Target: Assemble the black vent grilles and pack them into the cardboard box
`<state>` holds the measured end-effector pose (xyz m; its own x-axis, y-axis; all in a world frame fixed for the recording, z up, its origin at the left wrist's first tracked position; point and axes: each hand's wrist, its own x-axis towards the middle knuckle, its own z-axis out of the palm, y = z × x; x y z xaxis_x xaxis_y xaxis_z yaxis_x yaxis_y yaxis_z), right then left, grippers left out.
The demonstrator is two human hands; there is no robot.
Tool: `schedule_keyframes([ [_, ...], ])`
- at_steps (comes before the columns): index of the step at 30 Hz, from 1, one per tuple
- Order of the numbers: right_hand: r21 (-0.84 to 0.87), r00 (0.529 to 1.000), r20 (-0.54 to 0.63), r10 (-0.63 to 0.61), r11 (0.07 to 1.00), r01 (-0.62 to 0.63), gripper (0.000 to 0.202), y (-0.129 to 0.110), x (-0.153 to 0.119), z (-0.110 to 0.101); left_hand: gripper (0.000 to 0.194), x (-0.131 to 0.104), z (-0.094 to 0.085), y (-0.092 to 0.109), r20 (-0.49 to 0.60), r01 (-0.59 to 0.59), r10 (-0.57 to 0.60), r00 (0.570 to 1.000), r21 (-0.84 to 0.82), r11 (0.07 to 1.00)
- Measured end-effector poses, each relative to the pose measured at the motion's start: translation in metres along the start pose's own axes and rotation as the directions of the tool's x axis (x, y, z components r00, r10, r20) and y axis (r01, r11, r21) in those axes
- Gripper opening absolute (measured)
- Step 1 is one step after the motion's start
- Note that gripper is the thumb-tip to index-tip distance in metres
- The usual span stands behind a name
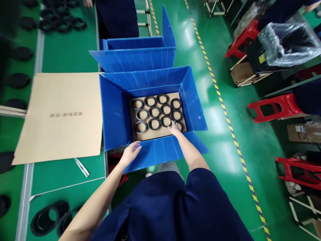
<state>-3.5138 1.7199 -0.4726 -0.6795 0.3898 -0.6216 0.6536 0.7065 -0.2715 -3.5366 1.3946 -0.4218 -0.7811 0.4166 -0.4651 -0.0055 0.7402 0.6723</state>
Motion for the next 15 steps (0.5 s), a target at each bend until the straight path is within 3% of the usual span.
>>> schedule_keyframes([
  [4, 0.006, 0.978, 0.069, 0.197, 0.980, -0.198, 0.086, 0.015, 0.072, 0.019, 0.048, 0.089, 0.033, 0.002, 0.110, 0.135, -0.147, 0.983, 0.107, 0.985],
  [7, 0.036, 0.958, 0.095, 0.269, 0.961, -0.273, 0.096, 0.015, 0.105, 0.042, 0.058, 0.133, 0.055, -0.008, 0.114, 0.216, -0.235, 0.965, 0.160, 0.963],
  [11, 0.019, 0.974, 0.061, 0.218, 0.975, -0.219, 0.097, 0.011, 0.137, 0.059, 0.073, 0.162, 0.076, -0.020, 0.117, 0.294, -0.323, 0.939, 0.209, 0.933],
  [15, -0.106, 0.971, 0.073, 0.229, 0.969, -0.221, 0.097, 0.008, 0.161, 0.059, 0.081, 0.183, 0.082, -0.017, 0.072, 0.390, -0.434, 0.898, 0.325, 0.861],
])
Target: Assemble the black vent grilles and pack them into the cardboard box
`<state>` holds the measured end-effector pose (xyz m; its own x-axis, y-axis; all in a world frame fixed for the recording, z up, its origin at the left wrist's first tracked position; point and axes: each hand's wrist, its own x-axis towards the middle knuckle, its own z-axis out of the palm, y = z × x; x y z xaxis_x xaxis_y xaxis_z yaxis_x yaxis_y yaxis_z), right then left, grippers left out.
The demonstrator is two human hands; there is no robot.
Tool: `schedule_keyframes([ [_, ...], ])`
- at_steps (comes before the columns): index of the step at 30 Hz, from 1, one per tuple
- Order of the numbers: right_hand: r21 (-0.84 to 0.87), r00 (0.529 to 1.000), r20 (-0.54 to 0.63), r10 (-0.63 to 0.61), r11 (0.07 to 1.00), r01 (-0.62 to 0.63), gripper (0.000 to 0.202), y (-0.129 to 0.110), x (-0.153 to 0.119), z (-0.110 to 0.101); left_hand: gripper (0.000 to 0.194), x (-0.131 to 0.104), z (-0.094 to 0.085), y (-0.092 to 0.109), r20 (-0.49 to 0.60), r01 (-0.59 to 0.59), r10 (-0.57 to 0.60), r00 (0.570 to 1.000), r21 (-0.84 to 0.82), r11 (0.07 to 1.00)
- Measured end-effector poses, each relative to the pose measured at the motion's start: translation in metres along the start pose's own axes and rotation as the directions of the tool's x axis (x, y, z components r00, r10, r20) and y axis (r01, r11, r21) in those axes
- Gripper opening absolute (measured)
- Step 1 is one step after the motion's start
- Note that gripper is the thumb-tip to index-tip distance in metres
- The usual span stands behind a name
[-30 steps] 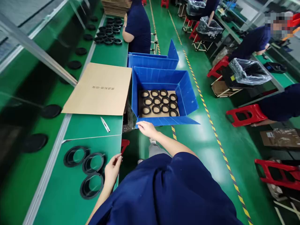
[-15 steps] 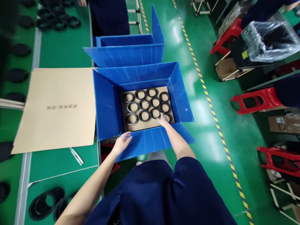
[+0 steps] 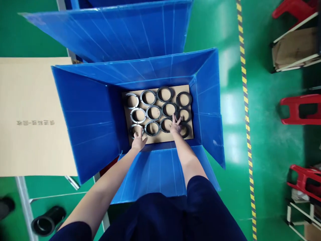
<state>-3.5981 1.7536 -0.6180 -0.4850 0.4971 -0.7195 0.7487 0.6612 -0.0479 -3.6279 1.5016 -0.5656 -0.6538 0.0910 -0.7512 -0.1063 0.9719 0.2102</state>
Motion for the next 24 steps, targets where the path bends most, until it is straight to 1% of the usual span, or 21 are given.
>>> schedule_keyframes([
  [3, -0.069, 1.000, 0.001, -0.010, 0.998, 0.010, 0.098, -0.005, 0.013, -0.004, 0.087, 0.023, -0.010, 0.014, 0.003, 0.080, -0.080, 0.997, 0.083, 0.993],
  [6, -0.096, 1.000, -0.001, -0.009, 0.995, 0.009, 0.098, -0.009, 0.024, -0.005, 0.090, 0.052, -0.015, 0.030, 0.044, 0.120, -0.125, 0.991, 0.105, 0.987],
  [8, -0.087, 1.000, -0.005, -0.003, 0.996, 0.002, 0.097, -0.012, 0.029, -0.004, 0.091, 0.069, -0.011, 0.041, 0.043, 0.125, -0.131, 0.990, 0.118, 0.985],
  [10, -0.054, 1.000, -0.004, -0.002, 0.999, 0.001, 0.093, -0.014, 0.032, -0.004, 0.092, 0.080, -0.003, 0.052, 0.022, 0.117, -0.120, 0.992, 0.123, 0.985],
  [13, -0.006, 1.000, 0.005, 0.018, 1.000, -0.018, 0.083, -0.013, 0.033, -0.003, 0.090, 0.087, 0.010, 0.061, -0.010, 0.093, -0.093, 0.996, 0.113, 0.989],
  [15, 0.010, 1.000, 0.009, 0.030, 0.999, -0.030, 0.077, -0.011, 0.031, -0.002, 0.082, 0.086, 0.015, 0.058, -0.014, 0.071, -0.070, 0.997, 0.096, 0.993],
  [18, 0.032, 1.000, -0.003, 0.031, 0.999, -0.031, 0.070, -0.005, 0.021, 0.003, 0.071, 0.078, 0.014, 0.041, 0.010, 0.058, -0.059, 0.998, 0.083, 0.995],
  [21, 0.058, 0.998, -0.031, 0.059, 0.997, -0.057, 0.065, 0.002, 0.008, 0.010, 0.070, 0.066, 0.011, 0.023, 0.007, 0.108, -0.109, 0.994, 0.076, 0.991],
  [24, 0.061, 0.998, -0.047, 0.049, 0.997, -0.046, 0.062, 0.008, 0.000, 0.014, 0.073, 0.055, 0.005, 0.016, 0.048, 0.122, -0.122, 0.991, 0.011, 0.992],
])
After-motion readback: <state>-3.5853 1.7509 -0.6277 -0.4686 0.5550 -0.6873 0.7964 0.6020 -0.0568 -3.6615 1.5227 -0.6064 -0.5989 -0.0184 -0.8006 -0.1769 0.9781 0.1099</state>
